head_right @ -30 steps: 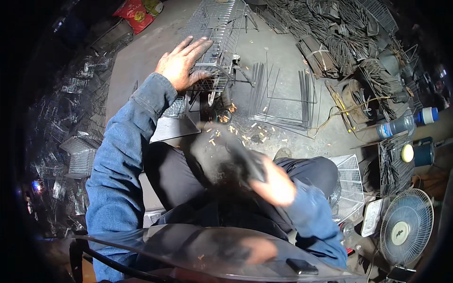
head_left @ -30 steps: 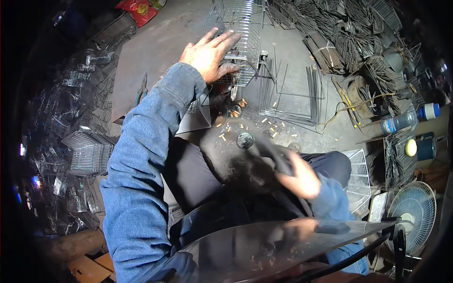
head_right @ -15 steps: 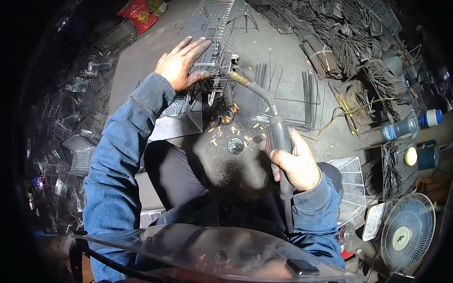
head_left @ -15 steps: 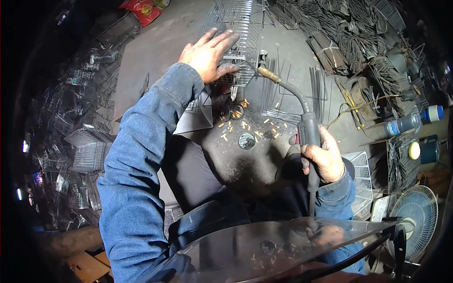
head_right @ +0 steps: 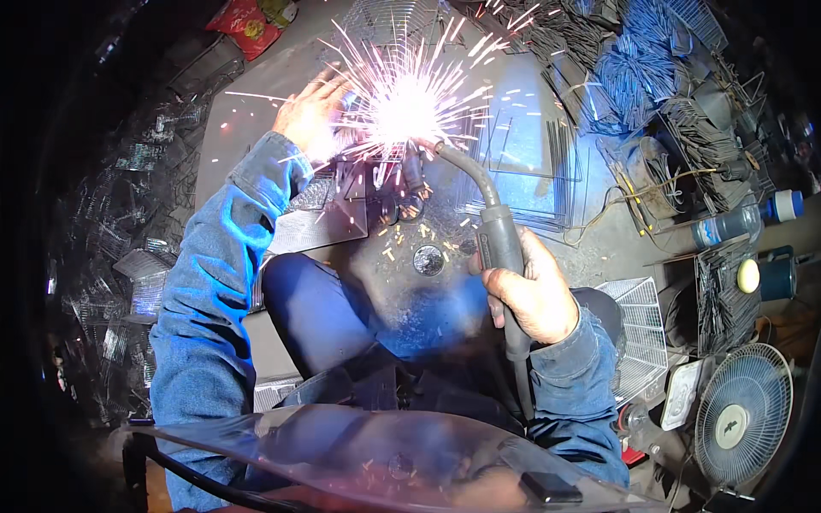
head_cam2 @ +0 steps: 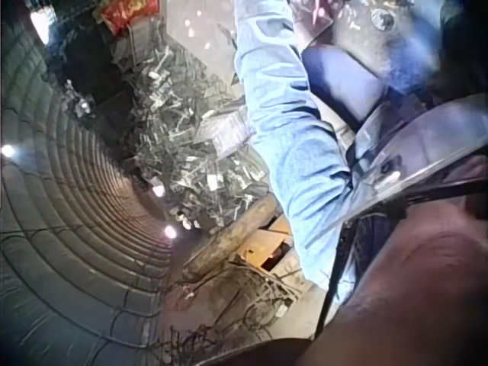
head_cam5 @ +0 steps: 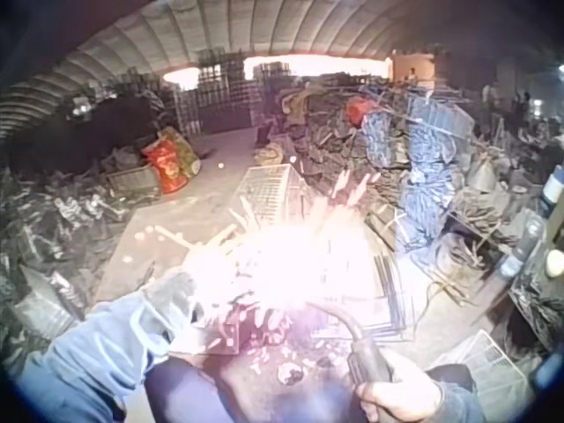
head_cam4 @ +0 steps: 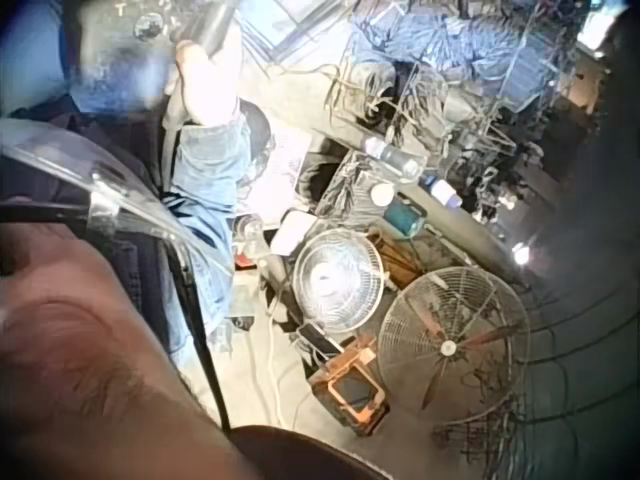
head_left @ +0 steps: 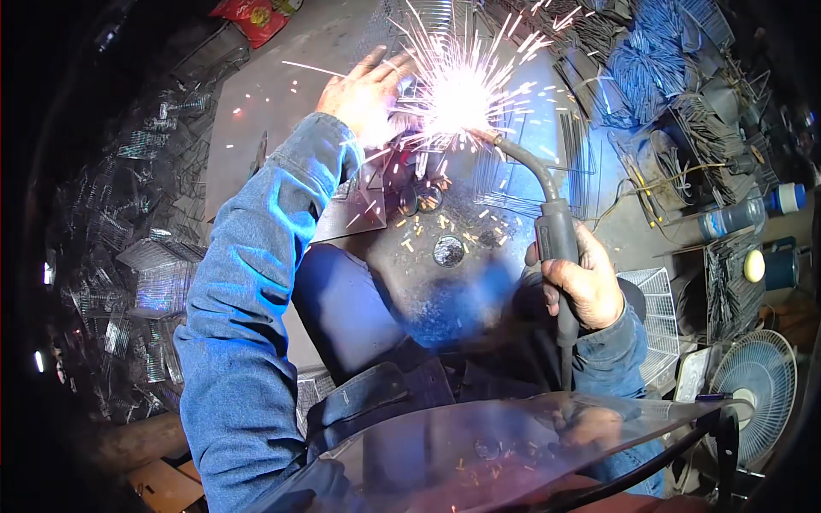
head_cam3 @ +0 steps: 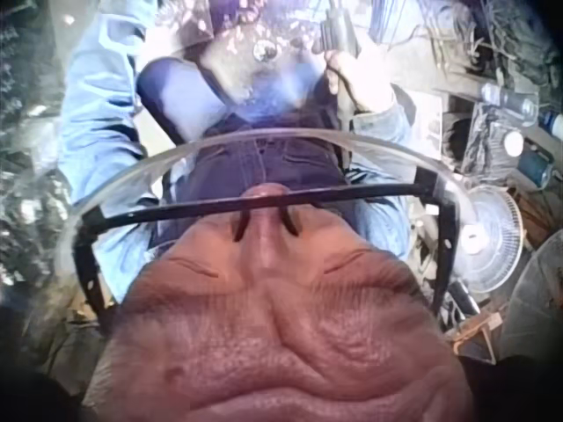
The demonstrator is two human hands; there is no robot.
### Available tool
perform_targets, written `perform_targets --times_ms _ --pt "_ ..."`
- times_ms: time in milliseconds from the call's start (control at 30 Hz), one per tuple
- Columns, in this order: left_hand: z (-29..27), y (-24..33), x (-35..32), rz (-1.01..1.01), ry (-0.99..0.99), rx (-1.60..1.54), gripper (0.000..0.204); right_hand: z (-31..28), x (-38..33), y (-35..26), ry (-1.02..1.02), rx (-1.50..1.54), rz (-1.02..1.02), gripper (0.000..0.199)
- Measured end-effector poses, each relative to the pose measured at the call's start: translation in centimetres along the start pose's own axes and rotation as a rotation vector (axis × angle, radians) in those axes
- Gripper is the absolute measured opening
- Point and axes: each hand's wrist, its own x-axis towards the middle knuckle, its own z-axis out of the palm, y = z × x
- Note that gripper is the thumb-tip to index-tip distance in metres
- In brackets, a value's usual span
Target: Welding various metal wire mesh frames using a welding torch.
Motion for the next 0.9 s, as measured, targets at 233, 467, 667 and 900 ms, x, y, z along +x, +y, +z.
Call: perform_targets --times_ms 233,467,667,900 --pt "0.2 -0.1 0.0 0.011 0.004 -0.070 0.077 -0.1 0.1 0.0 0.000 -0.016 -0.006 0.043" --pt "0.7 -0.4 0.1 0.010 0.061 -0.088 0.079 0.1 0.2 -0.1 -0.012 -0.033 0.001 0.045" --pt "-0.2 0.4 -0.3 0.031 0.087 -0.138 0.078 0.8 -0.5 -1.3 0.008 -0.060 -0.022 0.044" --pt "0.0 0.6 -0.1 0.030 0.107 -0.148 0.078 2.0 -0.2 -1.0 0.010 -0.112 -0.077 0.050"
